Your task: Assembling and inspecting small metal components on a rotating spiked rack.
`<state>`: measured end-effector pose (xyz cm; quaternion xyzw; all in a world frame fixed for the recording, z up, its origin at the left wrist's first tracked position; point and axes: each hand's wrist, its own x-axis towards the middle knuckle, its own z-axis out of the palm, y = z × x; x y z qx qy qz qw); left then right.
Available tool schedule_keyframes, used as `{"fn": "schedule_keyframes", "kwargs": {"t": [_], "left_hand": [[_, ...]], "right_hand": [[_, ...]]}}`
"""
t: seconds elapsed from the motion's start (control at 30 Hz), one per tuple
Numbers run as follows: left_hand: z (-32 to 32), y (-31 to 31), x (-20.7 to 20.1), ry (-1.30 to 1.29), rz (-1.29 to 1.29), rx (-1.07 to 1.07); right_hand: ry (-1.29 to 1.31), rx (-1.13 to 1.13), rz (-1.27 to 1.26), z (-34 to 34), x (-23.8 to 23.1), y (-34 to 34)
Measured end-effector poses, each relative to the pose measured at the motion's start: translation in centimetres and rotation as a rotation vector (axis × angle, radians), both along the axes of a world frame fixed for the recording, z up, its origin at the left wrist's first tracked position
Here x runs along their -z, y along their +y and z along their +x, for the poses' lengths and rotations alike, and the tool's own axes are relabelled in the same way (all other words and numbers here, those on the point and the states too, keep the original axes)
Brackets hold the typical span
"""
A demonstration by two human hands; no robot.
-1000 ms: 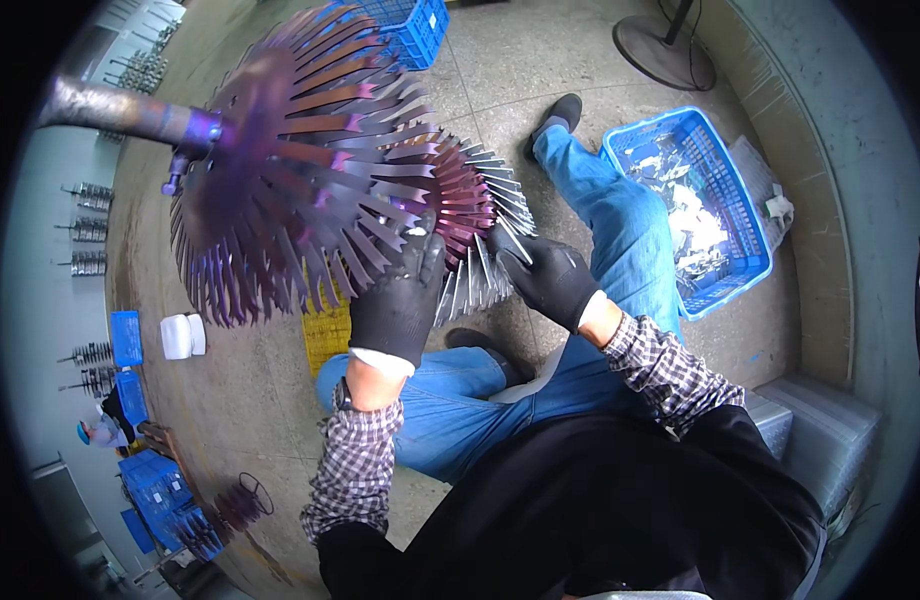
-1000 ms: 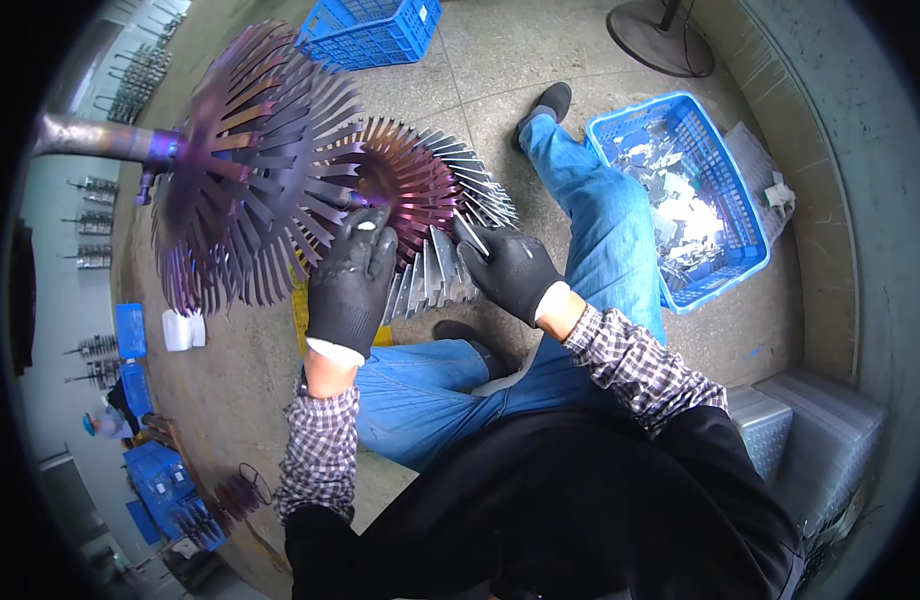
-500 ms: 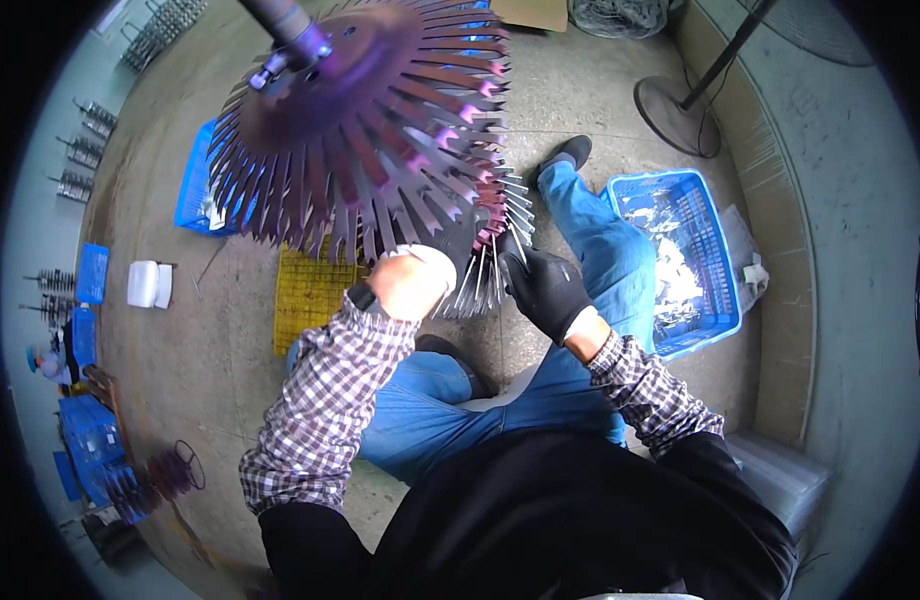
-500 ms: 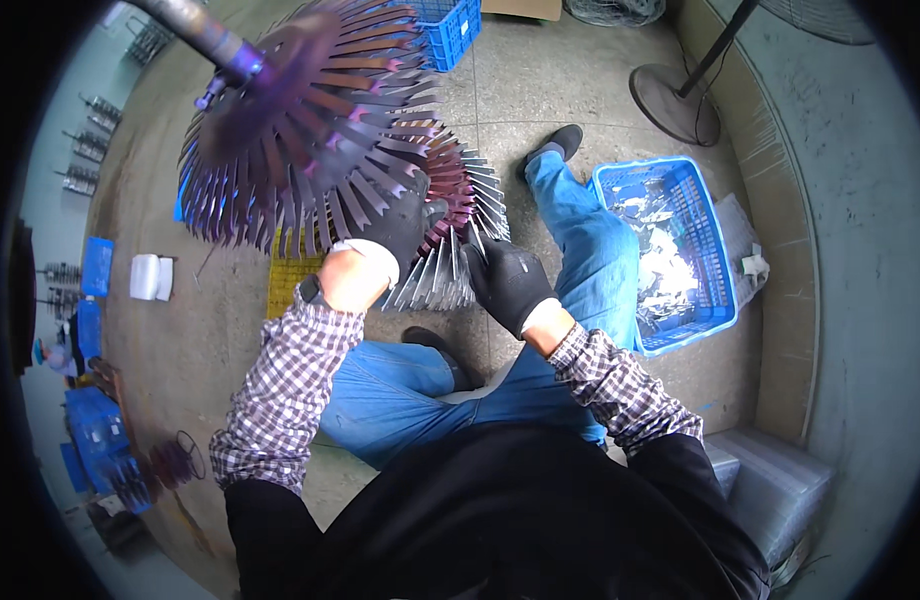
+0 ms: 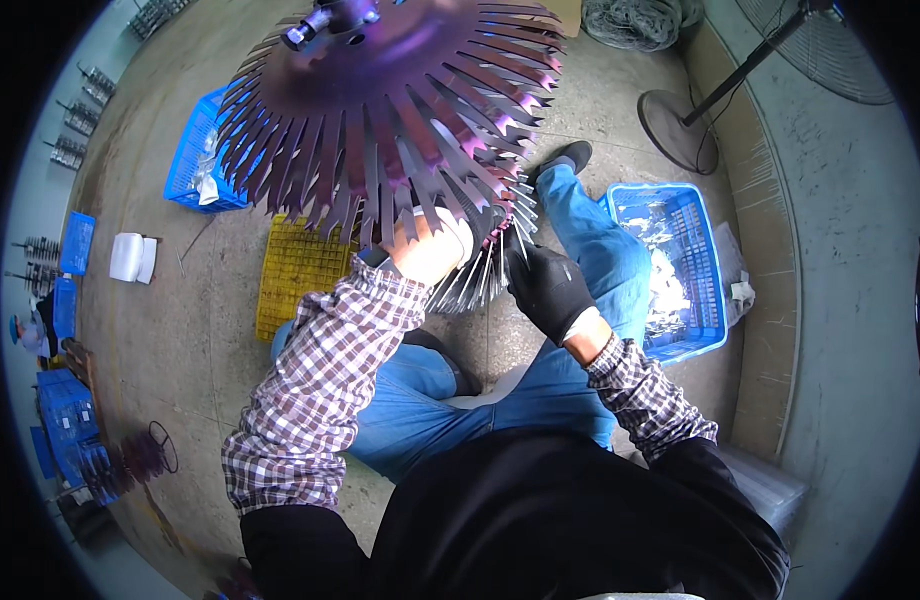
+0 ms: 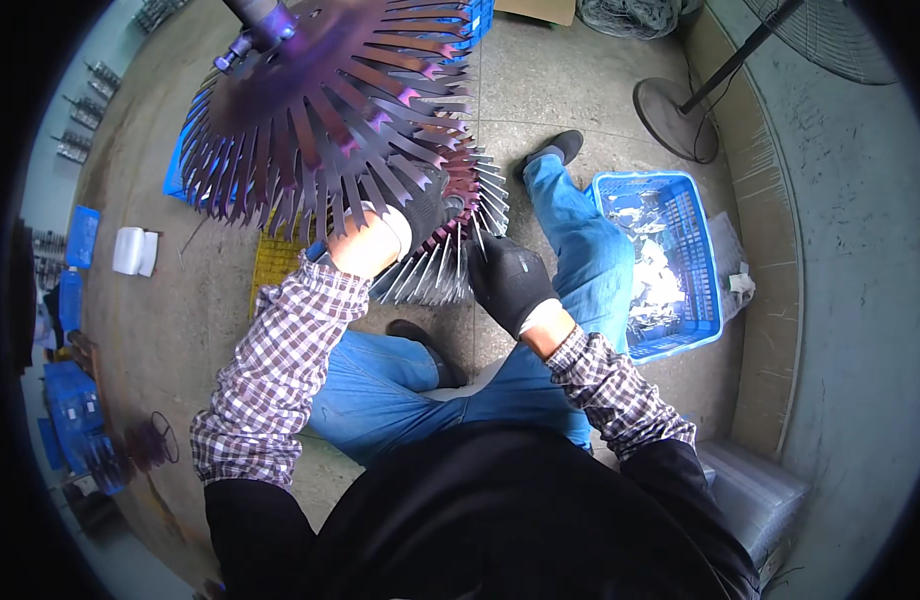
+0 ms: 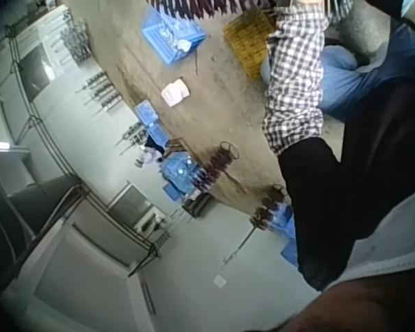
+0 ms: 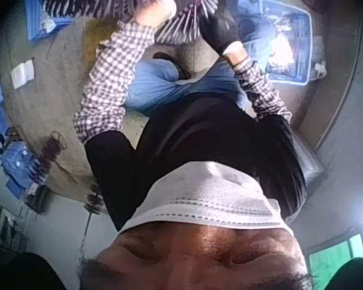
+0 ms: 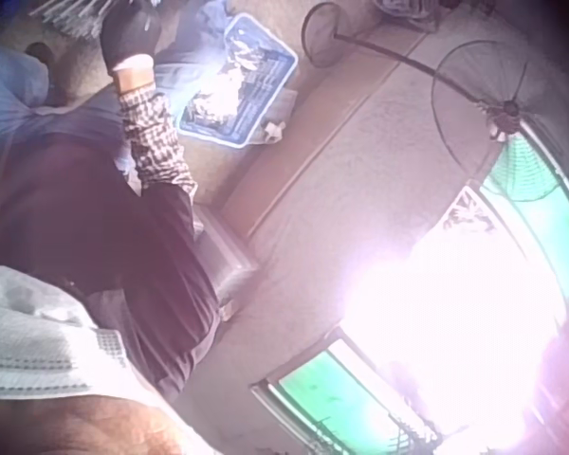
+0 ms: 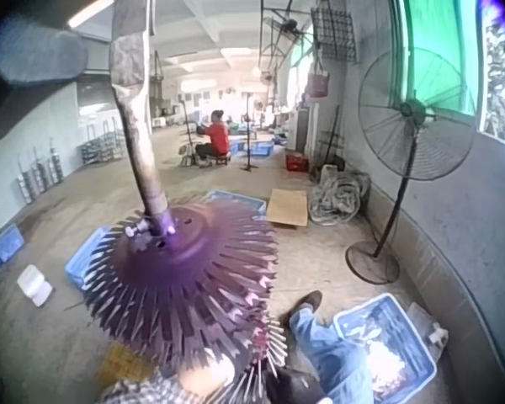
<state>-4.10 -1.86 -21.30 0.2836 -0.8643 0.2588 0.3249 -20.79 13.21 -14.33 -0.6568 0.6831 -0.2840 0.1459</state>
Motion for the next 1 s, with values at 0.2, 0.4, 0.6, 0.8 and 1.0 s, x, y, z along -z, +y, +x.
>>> {"fn": "schedule_keyframes", "kwargs": {"t": [0.2,0.4,0.6,0.8,1.0], "left_hand": [[-0.2,0.4,0.0,-0.037,-0.179,-0.099],[0.7,1.3,-4.0,-0.044,-0.093,-0.122],[0.5,-1.7,-0.5,0.029,0.648,-0.028],[-1.8,-4.3,-7.4,-0.257,1.113,0.211],[0.0,-2.1,-12.7,-0.340,0.930,0.100]], "right_hand": [[0.079,-0.062,0.039,-0.1,0.0,-0.2],[0.091,-0.110,0.142,-0.7,-0.5,-0.7],[0.103,-0.169,0.219,-1.2,-1.3,-1.4],[-0.041,-0.179,-0.009,-3.2,1.8,0.4],[-0.366,0.086,-0.043,-12.7,0.5,5.6]]}}
